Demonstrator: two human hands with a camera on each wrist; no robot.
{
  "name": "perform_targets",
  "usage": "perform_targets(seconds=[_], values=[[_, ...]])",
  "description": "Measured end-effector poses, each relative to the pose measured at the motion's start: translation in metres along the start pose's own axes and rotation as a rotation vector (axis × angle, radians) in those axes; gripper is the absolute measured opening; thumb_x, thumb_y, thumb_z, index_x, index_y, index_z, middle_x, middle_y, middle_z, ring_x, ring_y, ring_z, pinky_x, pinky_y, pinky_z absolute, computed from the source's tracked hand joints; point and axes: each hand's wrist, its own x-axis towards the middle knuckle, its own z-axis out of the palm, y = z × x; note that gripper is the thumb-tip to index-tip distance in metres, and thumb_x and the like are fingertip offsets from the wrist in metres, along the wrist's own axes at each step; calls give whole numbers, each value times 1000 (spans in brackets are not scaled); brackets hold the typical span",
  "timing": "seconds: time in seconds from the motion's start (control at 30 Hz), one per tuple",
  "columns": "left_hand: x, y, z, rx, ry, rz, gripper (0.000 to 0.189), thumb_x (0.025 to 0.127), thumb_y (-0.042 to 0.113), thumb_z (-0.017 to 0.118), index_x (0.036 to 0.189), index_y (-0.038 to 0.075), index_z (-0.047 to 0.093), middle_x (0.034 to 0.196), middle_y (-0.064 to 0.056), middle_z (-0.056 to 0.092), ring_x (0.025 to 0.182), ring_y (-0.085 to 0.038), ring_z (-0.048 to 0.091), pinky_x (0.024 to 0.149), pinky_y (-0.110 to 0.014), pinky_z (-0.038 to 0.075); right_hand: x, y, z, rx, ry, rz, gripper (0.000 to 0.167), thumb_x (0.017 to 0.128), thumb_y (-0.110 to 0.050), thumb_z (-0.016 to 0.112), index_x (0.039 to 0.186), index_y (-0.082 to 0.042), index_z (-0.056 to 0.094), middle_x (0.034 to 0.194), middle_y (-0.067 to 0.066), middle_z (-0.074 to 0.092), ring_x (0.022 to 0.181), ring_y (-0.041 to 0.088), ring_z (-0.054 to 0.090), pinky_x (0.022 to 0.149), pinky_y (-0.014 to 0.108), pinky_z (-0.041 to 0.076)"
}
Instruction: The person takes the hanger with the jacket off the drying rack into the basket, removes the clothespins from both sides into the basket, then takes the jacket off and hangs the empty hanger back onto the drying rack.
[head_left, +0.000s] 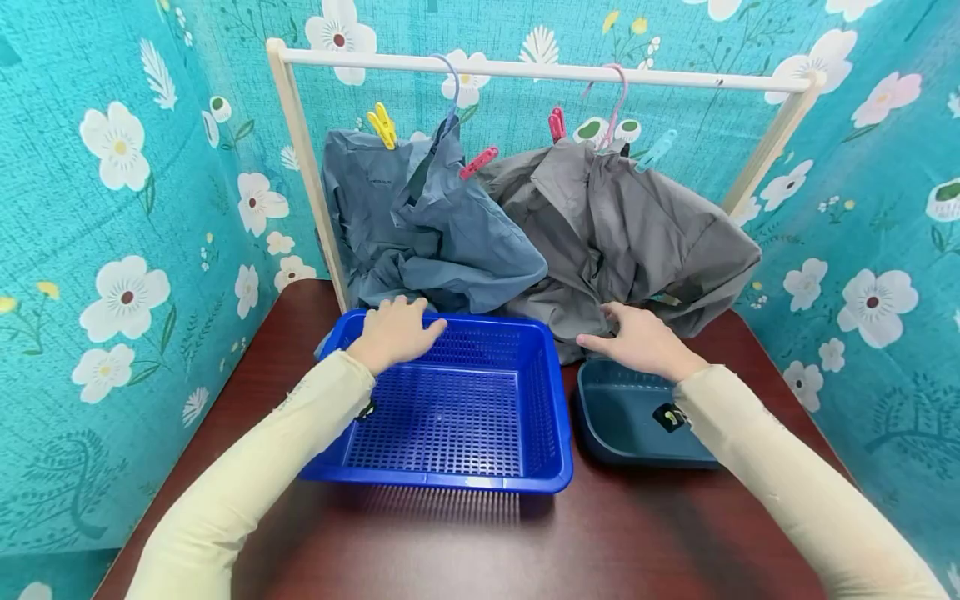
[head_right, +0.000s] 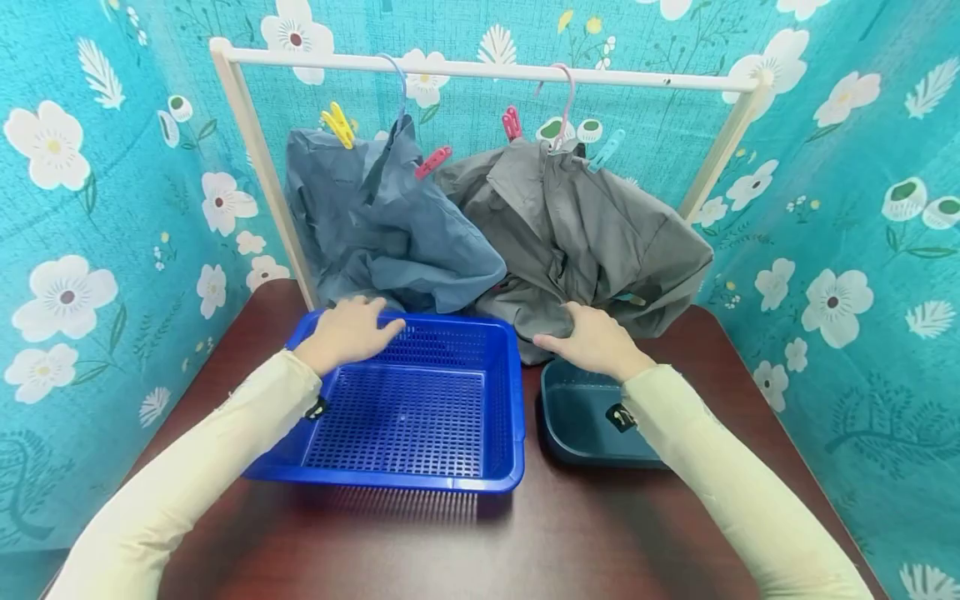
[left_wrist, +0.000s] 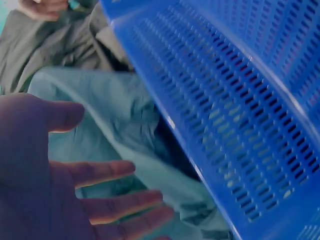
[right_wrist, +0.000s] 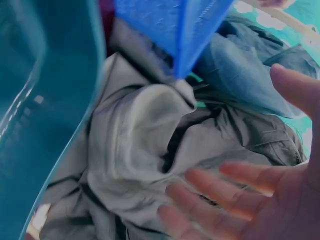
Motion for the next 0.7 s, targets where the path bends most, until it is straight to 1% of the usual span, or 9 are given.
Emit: perform_targets(seconds=[0.1,0.17,0.23,0.3,0.33,0.4,0.53,0.63,0.7], values=[[4,-10,-11,-46,34,14,52,97,46,43,131,7,53,126,-17,55,111,-38,53,86,-57,42,5,-3,0,64,13,-38,80,86,-67,49,130,0,52,120,19,58,105,32,56,85,50,45],[7,-17,-17,-67,64,15,43,97,43,44,117,8,61,110,-13,63,95,-34,60,77,-53,47,9,-5,-1,80,31,-55,68,88,-63,50,119,-3,60,111,14,63,97,28,59,81,46,47],[10,-25,-23,-91,89,1,37,97,41,45,102,10,63,93,-11,64,81,-31,60,67,-48,48,12,-6,-1,86,50,-67,58,90,-60,50,111,-7,64,104,10,65,90,24,60,78,43,48],[14,-34,-27,-105,115,-20,35,97,40,45,98,10,63,87,-10,63,75,-29,59,63,-45,47,16,-9,-2,109,61,-80,53,92,-56,50,107,-8,65,100,9,65,86,23,59,75,41,47],[16,-39,-29,-116,124,-36,34,97,39,45,96,10,63,85,-10,62,75,-28,58,62,-44,46,19,-10,-3,119,66,-81,50,92,-55,50,106,-9,65,99,8,65,85,23,59,75,40,46],[19,-48,-32,-134,148,-64,34,97,38,45,97,10,64,87,-11,63,76,-29,58,63,-44,46,23,-14,-5,145,71,-89,48,93,-54,51,106,-10,65,99,8,65,86,23,58,75,39,45],[26,-69,-38,-170,206,-125,36,97,38,44,95,9,65,88,-13,62,79,-31,57,64,-45,45,32,-22,-9,210,78,-104,45,93,-51,52,109,-11,63,104,7,63,92,22,57,80,41,45],[28,-84,-43,-201,227,-168,39,97,37,43,101,6,65,96,-17,63,87,-34,58,68,-48,46,38,-30,-13,253,84,-120,45,93,-48,54,115,-10,60,110,8,61,97,23,56,84,43,44],[28,-92,-47,-212,246,-189,41,97,38,42,104,5,65,98,-19,63,88,-35,58,70,-51,45,42,-36,-15,271,89,-124,47,93,-48,55,118,-9,57,114,9,60,101,24,56,87,43,43]])
